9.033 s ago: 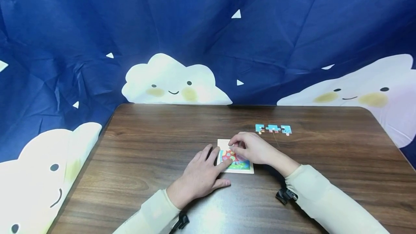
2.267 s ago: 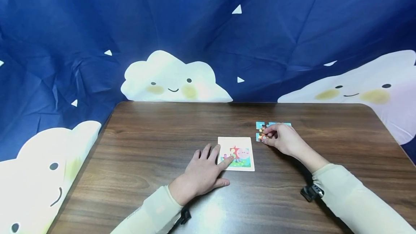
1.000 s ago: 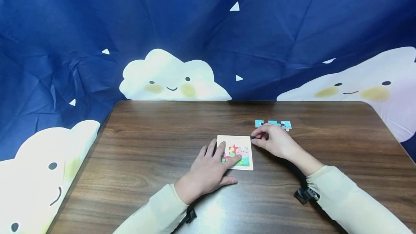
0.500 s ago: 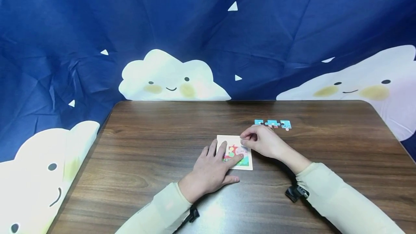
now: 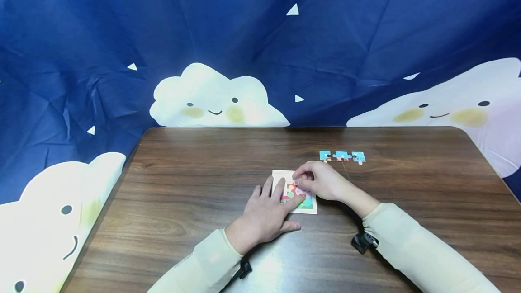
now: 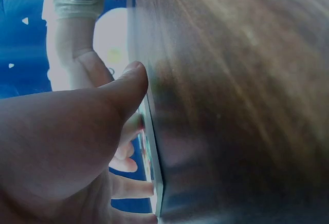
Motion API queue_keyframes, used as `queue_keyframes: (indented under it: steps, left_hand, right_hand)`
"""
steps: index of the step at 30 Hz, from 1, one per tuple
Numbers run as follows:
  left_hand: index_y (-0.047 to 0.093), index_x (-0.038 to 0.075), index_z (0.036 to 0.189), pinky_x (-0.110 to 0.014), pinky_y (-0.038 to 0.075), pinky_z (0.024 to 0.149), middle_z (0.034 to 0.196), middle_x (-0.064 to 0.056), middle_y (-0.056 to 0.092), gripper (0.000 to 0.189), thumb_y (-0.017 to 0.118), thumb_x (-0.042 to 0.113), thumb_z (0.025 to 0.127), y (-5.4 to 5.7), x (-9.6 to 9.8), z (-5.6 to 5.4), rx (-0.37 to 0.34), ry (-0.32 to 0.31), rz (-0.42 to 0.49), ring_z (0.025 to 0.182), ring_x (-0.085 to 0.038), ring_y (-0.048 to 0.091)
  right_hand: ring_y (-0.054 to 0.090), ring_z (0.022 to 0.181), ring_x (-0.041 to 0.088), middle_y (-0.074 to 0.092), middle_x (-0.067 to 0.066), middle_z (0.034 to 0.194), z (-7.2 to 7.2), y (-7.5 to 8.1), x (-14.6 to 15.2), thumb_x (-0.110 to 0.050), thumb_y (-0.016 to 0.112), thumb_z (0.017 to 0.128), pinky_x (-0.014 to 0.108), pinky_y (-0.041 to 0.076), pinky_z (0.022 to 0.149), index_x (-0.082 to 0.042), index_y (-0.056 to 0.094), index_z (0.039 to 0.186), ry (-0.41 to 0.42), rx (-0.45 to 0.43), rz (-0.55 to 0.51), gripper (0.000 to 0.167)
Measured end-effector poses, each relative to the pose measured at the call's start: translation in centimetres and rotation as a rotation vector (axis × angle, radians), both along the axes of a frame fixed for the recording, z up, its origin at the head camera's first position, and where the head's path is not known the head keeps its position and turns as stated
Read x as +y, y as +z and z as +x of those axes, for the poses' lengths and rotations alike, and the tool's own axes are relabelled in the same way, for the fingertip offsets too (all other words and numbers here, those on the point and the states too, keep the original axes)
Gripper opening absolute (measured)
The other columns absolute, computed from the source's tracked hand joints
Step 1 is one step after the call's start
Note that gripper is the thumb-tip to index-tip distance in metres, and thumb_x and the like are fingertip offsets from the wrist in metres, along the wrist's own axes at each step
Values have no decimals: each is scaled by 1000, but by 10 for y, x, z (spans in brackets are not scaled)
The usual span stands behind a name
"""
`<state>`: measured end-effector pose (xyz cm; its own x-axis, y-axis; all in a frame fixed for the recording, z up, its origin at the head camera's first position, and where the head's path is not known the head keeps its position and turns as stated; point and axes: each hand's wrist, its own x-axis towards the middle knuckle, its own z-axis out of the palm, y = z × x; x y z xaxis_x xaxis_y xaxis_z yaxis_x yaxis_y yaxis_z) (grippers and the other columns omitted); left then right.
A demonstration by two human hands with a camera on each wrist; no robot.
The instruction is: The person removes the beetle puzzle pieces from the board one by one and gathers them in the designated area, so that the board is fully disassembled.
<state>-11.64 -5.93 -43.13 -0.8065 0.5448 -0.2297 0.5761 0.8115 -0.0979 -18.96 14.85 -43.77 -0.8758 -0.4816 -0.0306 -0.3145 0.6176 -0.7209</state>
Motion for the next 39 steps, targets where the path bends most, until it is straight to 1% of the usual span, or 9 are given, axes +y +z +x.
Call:
queue_keyframes:
  steps: [4,11,16,22,27,31,34,39]
  left_hand:
    - [32,54,166,-55,45,118,172,-13,38,72,49,77,100,-1,0,0,-6,3,1,159,-40,38]
    - [30,54,166,-54,43,119,173,-13,38,73,48,78,100,0,-1,1,-2,-2,-19,159,-40,38]
    - [30,54,167,-55,41,121,174,-13,37,74,49,78,100,-1,0,0,-7,1,-23,160,-40,37]
    - [29,55,166,-56,40,123,174,-12,36,73,48,78,100,0,0,0,-17,7,-28,161,-40,35]
    - [29,55,166,-56,39,124,174,-12,36,73,48,78,100,1,0,0,-23,6,-30,161,-39,35]
    - [30,55,166,-56,39,124,174,-12,36,73,49,78,99,1,0,-1,-18,4,-34,161,-39,36]
    - [29,55,166,-56,39,124,174,-12,36,74,49,78,99,1,0,-1,-15,3,-41,161,-39,36]
    - [27,56,167,-55,39,124,174,-11,36,74,48,78,100,1,0,-1,-10,-2,-51,161,-39,35]
  right_hand:
    - [53,77,9,64,-1,85,0,-1,-2,-5,69,97,24,43,70,-3,80,108,7,4,16,15]
    - [55,79,9,71,0,90,1,0,-2,-8,71,99,26,43,71,-5,83,114,31,13,56,21]
    - [57,83,10,74,1,92,0,-1,-3,-6,70,98,27,44,74,-5,84,114,40,11,55,21]
    - [59,86,11,76,3,98,-1,-1,-5,-6,67,100,29,45,76,-6,83,111,11,-43,55,20]
    - [58,84,13,73,4,96,-2,-1,-6,-3,64,100,28,46,76,-5,80,109,-3,-77,11,18]
    - [58,82,13,71,4,93,-2,0,-7,0,64,98,27,47,75,-4,78,107,-7,-84,-26,17]
    - [58,78,13,71,4,91,-1,0,-7,1,65,95,26,47,72,-3,78,107,-12,-90,-37,17]
    - [57,73,13,71,4,87,-1,0,-9,1,67,95,24,45,66,-3,77,105,-27,-102,-56,15]
